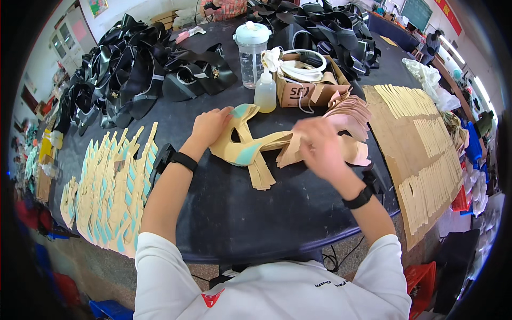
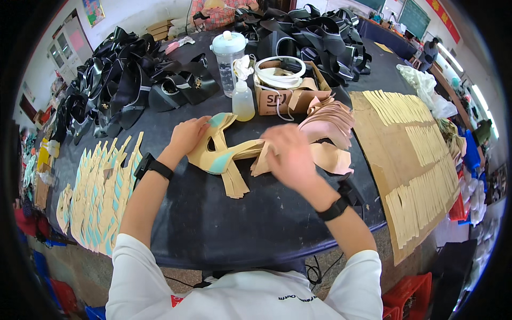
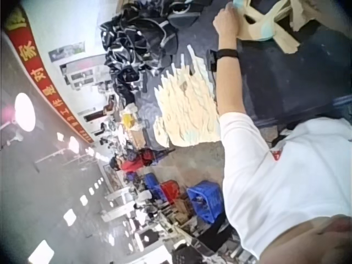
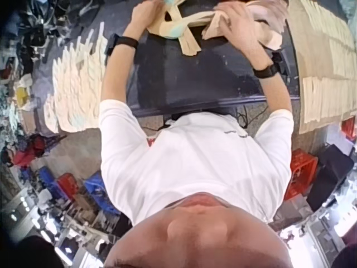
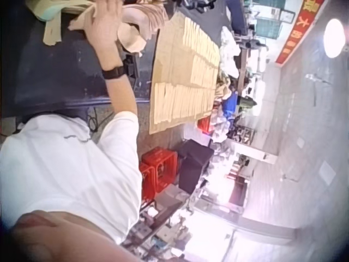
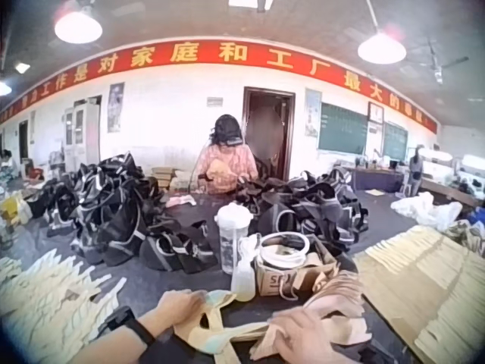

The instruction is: Manually aligning and pressing together adhesive shoe upper components.

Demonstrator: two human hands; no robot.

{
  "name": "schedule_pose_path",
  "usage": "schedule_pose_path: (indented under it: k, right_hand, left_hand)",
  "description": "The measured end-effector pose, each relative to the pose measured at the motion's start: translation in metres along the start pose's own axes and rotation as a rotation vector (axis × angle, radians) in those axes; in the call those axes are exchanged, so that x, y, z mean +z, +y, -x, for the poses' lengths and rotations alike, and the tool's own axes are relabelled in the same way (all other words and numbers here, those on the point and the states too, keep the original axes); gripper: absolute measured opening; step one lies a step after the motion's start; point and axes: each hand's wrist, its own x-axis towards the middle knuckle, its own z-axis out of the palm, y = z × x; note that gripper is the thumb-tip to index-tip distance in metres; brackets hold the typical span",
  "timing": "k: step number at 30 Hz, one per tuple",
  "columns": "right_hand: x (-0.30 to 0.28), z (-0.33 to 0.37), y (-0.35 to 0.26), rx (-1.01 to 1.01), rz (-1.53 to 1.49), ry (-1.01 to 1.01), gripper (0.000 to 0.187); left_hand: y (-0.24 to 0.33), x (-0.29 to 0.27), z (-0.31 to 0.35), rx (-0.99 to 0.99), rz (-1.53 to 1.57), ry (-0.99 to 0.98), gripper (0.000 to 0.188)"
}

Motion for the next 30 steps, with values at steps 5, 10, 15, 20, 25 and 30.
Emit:
schedule_pose_path:
  k: [5, 10, 15, 20, 25, 30]
  right_hand:
    - [-0.002, 0.012, 0.033, 0.123, 0.035, -0.220, 0.024]
    - [-0.016, 0.023, 0.017, 0.107, 0.116, -0.211, 0.023]
    - [-0.092, -0.021, 0.018, -0.130, 0.099, -0.184, 0.034]
    - [-0.228, -0.048, 0.031, 0.046, 0.211, -0.040, 0.016]
    - [-0.272, -0.078, 0.067, 0.130, 0.095, 0.414, 0.031]
    - [-0.094, -0.108, -0.026, 0.181, -0.067, 0.208, 0.018]
  left_hand:
    - [0.002, 0.012, 0.001, 0.030, -0.092, 0.112, 0.027]
    - [0.023, -0.009, 0.000, 0.100, -0.148, 0.246, 0.031]
    - [0.058, -0.106, 0.007, 0.304, 0.218, -0.061, 0.031]
    - [0.096, -0.257, 0.033, 0.176, 0.310, -0.673, 0.033]
    - [0.107, -0.277, 0.028, 0.266, 0.320, -0.491, 0.029]
    - [0.108, -0.203, 0.032, -0.098, 0.413, -0.021, 0.024]
